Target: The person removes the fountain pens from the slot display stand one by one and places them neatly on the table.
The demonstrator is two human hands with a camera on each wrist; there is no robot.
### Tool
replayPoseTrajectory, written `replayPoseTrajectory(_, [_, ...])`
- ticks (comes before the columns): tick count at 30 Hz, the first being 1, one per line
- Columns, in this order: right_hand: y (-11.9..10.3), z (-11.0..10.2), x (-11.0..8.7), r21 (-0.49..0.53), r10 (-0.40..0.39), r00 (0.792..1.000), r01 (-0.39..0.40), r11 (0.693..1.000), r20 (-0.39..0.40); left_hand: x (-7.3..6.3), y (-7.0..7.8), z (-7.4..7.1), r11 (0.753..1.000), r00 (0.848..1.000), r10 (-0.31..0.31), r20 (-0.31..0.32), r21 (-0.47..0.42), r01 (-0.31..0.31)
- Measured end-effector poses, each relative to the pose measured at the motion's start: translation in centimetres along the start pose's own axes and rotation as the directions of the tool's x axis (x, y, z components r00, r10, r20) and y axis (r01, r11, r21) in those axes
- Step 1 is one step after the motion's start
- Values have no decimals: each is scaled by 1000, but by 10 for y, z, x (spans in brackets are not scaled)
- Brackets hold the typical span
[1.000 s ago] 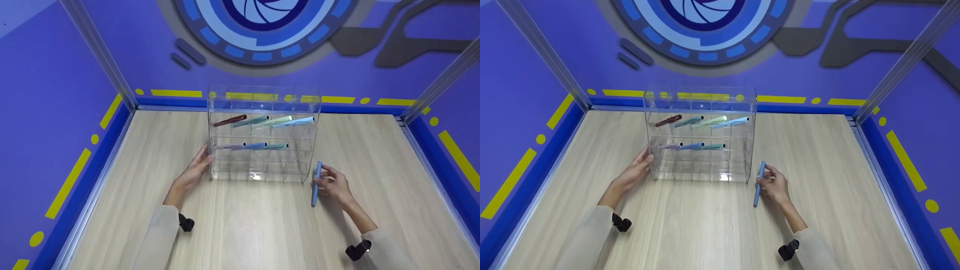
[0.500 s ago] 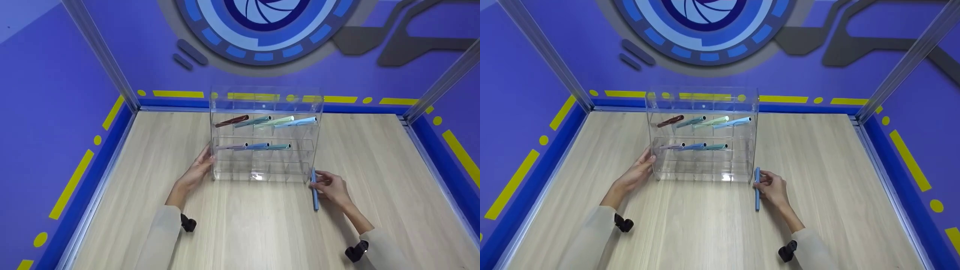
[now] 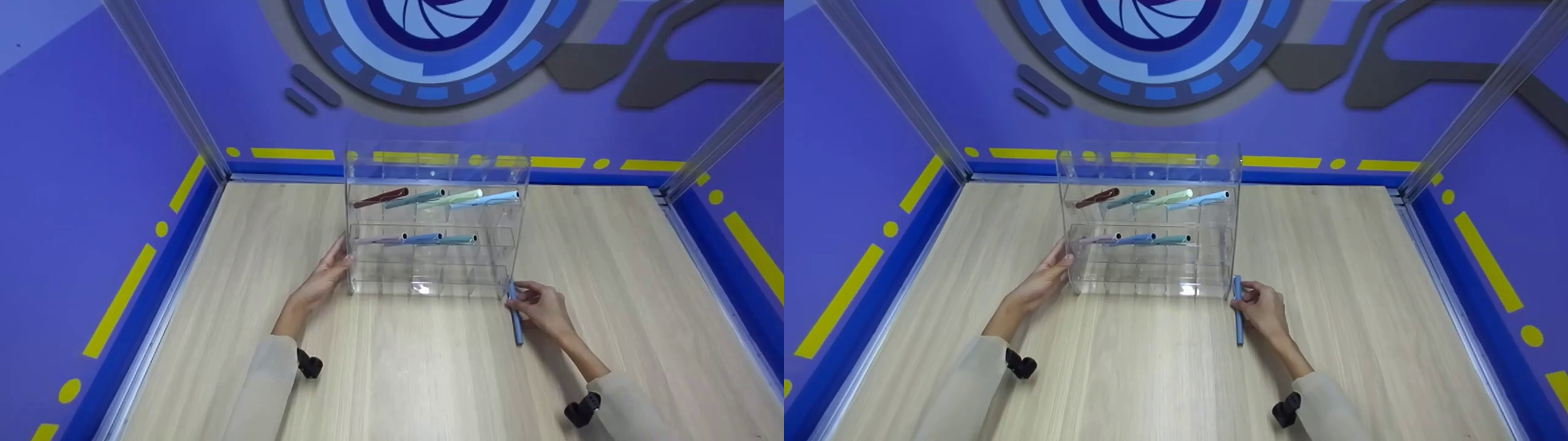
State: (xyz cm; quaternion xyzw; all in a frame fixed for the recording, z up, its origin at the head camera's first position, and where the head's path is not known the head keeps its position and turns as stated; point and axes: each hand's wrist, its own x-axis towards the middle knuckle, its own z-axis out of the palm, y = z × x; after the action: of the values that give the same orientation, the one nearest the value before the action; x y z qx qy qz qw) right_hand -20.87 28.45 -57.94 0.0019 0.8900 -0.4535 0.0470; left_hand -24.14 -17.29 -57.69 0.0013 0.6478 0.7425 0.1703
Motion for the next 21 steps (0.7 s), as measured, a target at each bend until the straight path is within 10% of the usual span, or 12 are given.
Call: replayPoseTrajectory(21, [-19, -31, -13, 80, 10, 999, -14, 997, 45, 1, -1, 0, 999, 1000, 20, 18, -37, -19])
